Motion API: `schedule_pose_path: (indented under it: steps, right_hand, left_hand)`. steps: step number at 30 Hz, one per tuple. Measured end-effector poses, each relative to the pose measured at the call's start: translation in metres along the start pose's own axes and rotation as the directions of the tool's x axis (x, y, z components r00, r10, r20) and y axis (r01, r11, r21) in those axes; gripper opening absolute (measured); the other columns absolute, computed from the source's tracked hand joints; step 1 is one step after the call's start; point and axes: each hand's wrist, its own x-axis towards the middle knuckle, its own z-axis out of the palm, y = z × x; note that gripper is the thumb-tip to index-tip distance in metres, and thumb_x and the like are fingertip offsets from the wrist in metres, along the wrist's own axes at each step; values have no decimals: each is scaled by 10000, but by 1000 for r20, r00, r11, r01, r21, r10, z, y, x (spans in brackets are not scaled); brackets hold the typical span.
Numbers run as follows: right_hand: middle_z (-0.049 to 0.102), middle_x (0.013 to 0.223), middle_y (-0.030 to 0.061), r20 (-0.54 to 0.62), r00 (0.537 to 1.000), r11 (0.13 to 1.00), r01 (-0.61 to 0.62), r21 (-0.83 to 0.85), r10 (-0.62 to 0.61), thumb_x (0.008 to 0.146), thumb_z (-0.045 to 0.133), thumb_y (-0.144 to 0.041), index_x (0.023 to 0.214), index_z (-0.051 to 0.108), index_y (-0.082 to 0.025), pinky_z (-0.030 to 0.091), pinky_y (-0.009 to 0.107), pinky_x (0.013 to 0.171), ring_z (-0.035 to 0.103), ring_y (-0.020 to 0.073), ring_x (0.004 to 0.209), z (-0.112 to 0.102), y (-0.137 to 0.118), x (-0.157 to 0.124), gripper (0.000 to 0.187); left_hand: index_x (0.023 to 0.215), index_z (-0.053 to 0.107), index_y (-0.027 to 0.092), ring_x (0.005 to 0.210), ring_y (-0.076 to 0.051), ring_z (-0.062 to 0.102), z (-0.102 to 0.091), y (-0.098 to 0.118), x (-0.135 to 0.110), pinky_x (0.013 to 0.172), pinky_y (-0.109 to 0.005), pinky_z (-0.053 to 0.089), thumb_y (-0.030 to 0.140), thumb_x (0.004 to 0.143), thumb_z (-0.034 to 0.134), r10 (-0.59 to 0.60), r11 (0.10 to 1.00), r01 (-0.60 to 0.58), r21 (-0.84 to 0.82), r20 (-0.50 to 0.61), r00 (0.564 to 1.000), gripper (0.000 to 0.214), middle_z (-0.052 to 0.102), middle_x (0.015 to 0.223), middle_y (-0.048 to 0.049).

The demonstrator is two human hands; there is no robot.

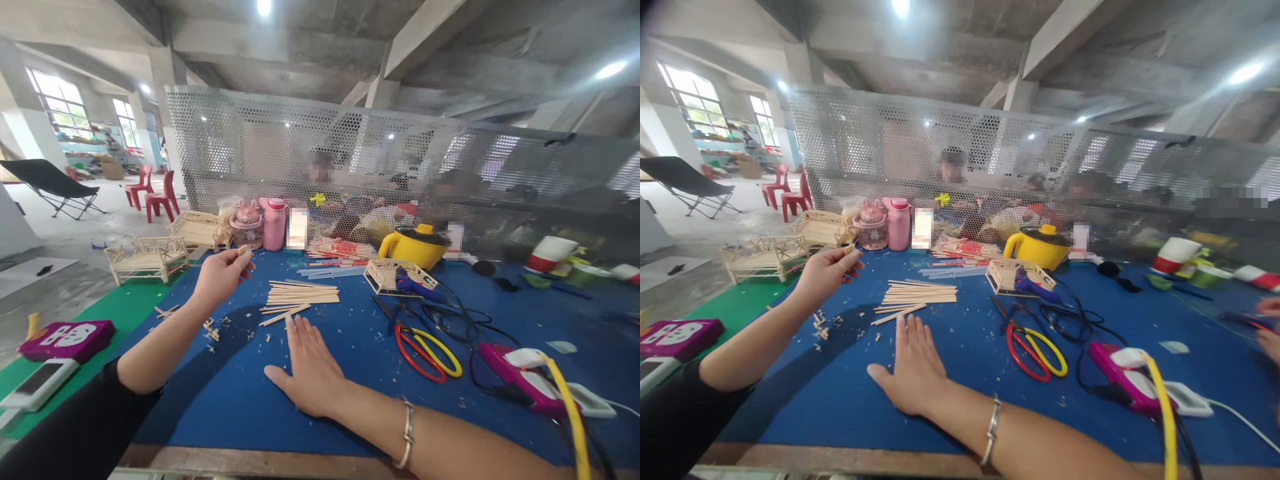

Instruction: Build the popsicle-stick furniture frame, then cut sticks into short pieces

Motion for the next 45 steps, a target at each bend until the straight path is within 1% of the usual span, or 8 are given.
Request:
schedule_pose_path:
  steps: [9, 13, 19, 24, 30, 34, 40, 45]
  right_hand:
    - [208, 1451, 208, -139, 965, 968, 236, 86, -223, 864, 360, -418, 1407, 187, -65, 151, 475, 1087, 137, 315, 1344, 34, -70, 38, 670]
    - [186, 1451, 224, -123, 914, 904, 401, 146, -386, 885, 318, -374, 1397, 181, -16, 185, 431, 1087, 172, 293, 1340, 22, -98, 70, 639]
    - [61, 1489, 142, -10, 955, 949, 297, 109, -298, 815, 424, -520, 1429, 89, -117, 116, 499, 1094, 43, 284, 1360, -22, -36, 10, 807]
    - [0, 1464, 204, 231, 961, 989, 150, 18, -150, 788, 376, -618, 1414, 123, -42, 64, 567, 1073, -32, 349, 1341, -10, 6, -30, 888]
    - [86, 1464, 229, -15, 936, 931, 352, 97, -353, 813, 300, -627, 1402, 165, -15, 75, 497, 1097, 22, 322, 1352, 23, -64, 53, 860]
    - [190, 1443, 245, -27, 901, 892, 432, 134, -432, 797, 348, -620, 1385, 203, 8, 147, 500, 1081, 133, 336, 1340, 23, -84, 77, 873]
    - [564, 1233, 78, -359, 783, 836, 549, 14, -508, 854, 409, -216, 1207, 524, -178, 325, 396, 1019, 467, 183, 1163, -23, 14, 46, 372]
    - [472, 1330, 105, -371, 888, 962, 240, -133, -273, 830, 377, -96, 1134, 603, -176, 324, 440, 1014, 378, 228, 1257, -49, 107, 58, 387]
  left_hand:
    - [686, 610, 130, 515, -99, 536, 0, 20, -7, 451, -189, 405, 503, 682, 601, 70, 993, -75, -87, -65, 995, 373, 626, 643, -35]
    - [672, 599, 135, 522, -95, 546, 0, 28, -6, 467, -189, 421, 466, 708, 592, 66, 993, -72, -92, -68, 995, 333, 627, 646, -29]
    - [667, 609, 136, 518, -90, 544, -11, 30, -2, 463, -186, 413, 469, 714, 591, 102, 990, -105, -90, -39, 994, 336, 633, 650, -29]
    - [665, 613, 132, 520, -94, 535, -14, 22, 0, 458, -185, 408, 484, 726, 573, 90, 995, -90, -51, 8, 996, 359, 625, 636, -34]
    - [737, 631, 133, 535, -107, 534, 5, 12, -1, 464, -193, 403, 521, 696, 586, 16, 997, -11, -72, 58, 998, 393, 633, 670, -45]
    - [772, 629, 138, 564, -127, 552, 12, 3, 3, 485, -207, 411, 543, 689, 576, -35, 999, 38, -32, 80, 996, 417, 643, 699, -44]
    - [764, 651, 186, 732, -187, 606, 16, -19, -18, 666, -266, 454, 452, 820, 433, 58, 839, -179, 514, 243, 968, 349, 667, 726, -45]
    - [842, 634, 194, 1184, -224, 463, 52, -34, -55, 1001, -380, 334, 239, 884, 349, 120, 642, -508, 574, 579, 806, 291, 573, 1201, -89]
